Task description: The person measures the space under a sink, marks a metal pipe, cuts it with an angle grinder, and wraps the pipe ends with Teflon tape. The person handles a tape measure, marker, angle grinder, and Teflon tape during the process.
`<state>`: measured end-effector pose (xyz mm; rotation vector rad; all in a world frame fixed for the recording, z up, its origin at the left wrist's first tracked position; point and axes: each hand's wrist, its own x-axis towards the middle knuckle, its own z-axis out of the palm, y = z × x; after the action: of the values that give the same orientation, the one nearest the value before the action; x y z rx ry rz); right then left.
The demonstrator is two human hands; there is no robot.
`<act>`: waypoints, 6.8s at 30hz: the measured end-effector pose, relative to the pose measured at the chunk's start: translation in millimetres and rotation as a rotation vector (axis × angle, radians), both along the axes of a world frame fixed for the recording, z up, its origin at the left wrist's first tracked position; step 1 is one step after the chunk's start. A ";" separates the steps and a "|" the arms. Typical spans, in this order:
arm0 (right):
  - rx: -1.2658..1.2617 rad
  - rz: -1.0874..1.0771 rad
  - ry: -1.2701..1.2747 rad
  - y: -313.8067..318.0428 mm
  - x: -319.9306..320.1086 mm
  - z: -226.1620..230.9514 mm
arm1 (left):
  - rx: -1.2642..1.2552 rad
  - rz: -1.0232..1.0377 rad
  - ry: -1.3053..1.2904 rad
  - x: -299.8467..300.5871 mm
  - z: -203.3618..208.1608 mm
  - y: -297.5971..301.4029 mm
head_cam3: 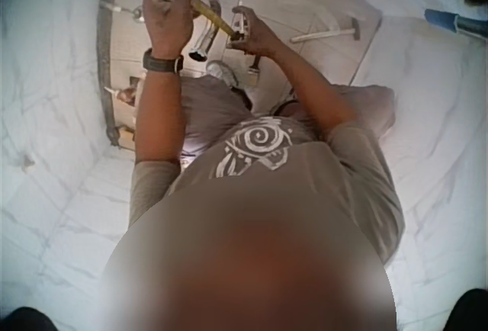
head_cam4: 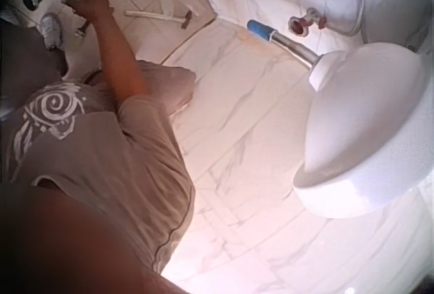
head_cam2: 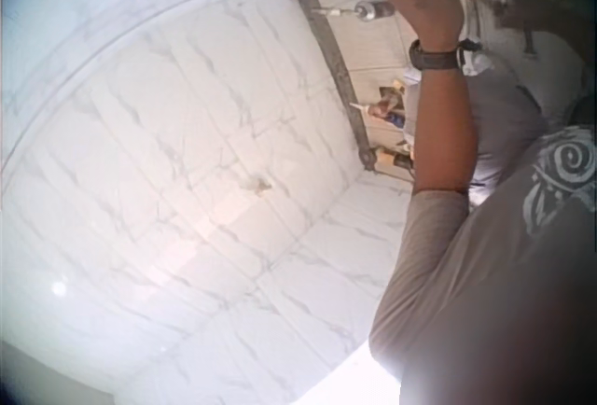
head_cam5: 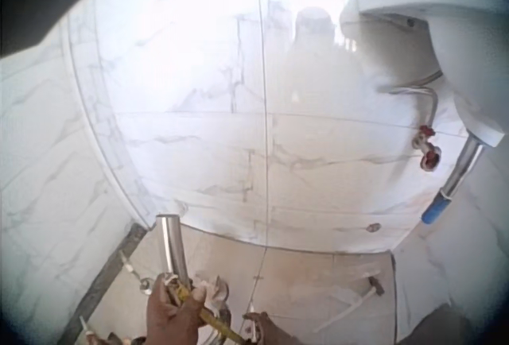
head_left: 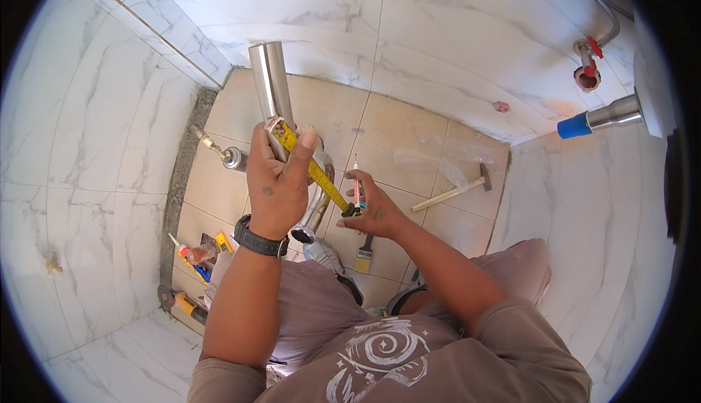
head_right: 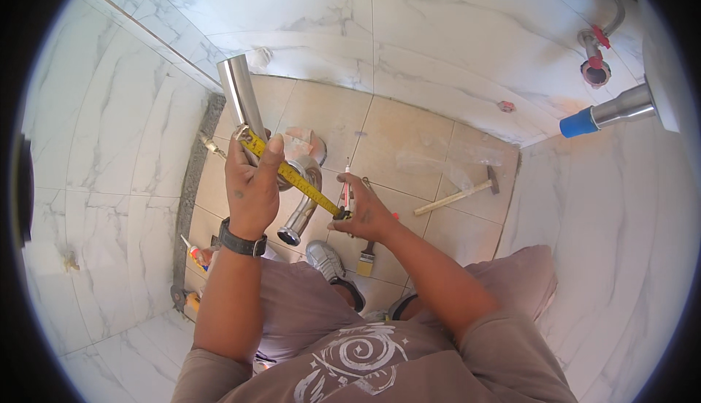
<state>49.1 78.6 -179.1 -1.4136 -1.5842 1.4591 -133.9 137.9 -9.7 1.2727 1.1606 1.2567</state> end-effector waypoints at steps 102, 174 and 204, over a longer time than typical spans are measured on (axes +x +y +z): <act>0.252 -0.393 0.453 -30.5 -9.2 249.1 | -0.199 -0.385 -0.696 -9.5 31.0 -66.2; 0.109 -0.223 -0.869 94.5 259.7 -118.7 | -0.289 -0.003 0.476 -106.5 -40.9 34.5; 0.215 -0.105 -0.324 3.0 97.2 215.9 | -0.364 0.533 0.506 -292.7 -174.6 -142.9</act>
<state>146.3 81.6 36.9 -1.6363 -1.7691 1.0023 -426.5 -5.0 -184.3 1.0613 2.0932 1.0314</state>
